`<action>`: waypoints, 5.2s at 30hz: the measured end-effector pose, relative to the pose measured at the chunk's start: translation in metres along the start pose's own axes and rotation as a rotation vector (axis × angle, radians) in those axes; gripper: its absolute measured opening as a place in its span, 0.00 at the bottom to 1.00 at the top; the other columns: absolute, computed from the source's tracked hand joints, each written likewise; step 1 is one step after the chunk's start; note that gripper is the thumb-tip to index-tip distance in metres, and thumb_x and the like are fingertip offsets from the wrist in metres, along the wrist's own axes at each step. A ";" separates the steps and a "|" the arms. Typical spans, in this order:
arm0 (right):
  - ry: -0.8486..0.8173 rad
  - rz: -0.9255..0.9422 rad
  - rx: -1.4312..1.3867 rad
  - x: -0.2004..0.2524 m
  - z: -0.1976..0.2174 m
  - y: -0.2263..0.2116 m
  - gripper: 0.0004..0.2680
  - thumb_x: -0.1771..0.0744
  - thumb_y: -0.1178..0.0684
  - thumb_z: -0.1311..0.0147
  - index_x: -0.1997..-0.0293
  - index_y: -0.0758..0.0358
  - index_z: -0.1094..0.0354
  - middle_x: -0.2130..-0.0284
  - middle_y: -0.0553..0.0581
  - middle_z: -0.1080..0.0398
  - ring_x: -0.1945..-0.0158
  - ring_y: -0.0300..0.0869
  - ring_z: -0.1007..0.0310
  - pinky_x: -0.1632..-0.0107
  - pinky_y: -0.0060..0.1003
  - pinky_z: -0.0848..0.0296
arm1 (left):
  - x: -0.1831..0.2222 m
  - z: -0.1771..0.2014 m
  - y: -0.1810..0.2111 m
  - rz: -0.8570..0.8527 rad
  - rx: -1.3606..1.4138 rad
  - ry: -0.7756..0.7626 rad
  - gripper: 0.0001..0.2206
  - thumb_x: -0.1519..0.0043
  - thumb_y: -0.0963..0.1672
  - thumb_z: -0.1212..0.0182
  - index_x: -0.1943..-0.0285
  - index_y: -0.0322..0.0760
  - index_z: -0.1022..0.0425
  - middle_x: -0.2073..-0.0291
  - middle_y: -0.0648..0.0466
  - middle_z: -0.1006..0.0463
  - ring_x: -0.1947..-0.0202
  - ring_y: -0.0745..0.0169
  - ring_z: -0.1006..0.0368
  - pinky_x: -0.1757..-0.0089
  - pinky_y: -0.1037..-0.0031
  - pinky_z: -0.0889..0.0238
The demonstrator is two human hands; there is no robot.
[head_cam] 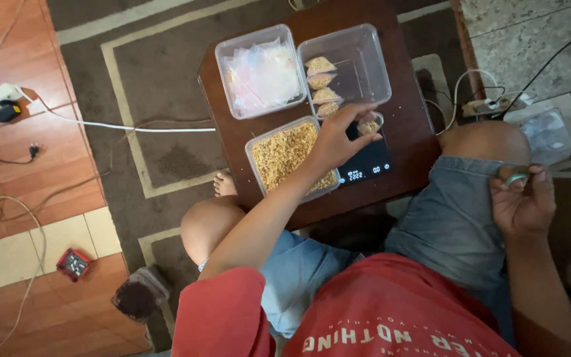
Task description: A person is scooping grains from a large container into small plastic bags using a spoon.
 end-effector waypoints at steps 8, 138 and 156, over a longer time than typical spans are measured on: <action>-0.138 -0.046 -0.045 -0.008 0.000 0.002 0.04 0.24 0.45 0.47 0.50 0.39 0.25 0.66 0.35 0.26 0.58 0.25 0.33 0.48 0.24 0.36 | 0.016 0.009 0.008 -0.092 -0.114 -0.136 0.23 0.38 0.44 0.28 0.35 0.42 0.31 0.48 0.53 0.21 0.50 0.59 0.20 0.52 0.72 0.25; -0.074 0.153 0.928 -0.056 -0.261 0.021 0.08 0.25 0.61 0.55 0.54 0.66 0.26 0.71 0.62 0.25 0.71 0.34 0.35 0.63 0.28 0.35 | 0.019 0.034 0.005 -0.019 -0.137 -0.161 0.27 0.44 0.47 0.24 0.37 0.41 0.29 0.52 0.45 0.20 0.50 0.41 0.21 0.50 0.55 0.26; -0.101 0.179 1.010 -0.059 -0.263 0.018 0.08 0.25 0.61 0.55 0.54 0.65 0.25 0.70 0.64 0.25 0.68 0.39 0.29 0.61 0.33 0.30 | 0.016 0.033 0.000 -0.045 -0.152 -0.156 0.27 0.44 0.45 0.24 0.37 0.41 0.29 0.53 0.45 0.21 0.51 0.41 0.20 0.51 0.55 0.25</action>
Point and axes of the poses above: each hand's wrist, its own x-axis away from the middle knuckle, its own z-axis out of the back of the hand, y = z × x, the point moved 1 cm from there along -x, towards the middle knuckle
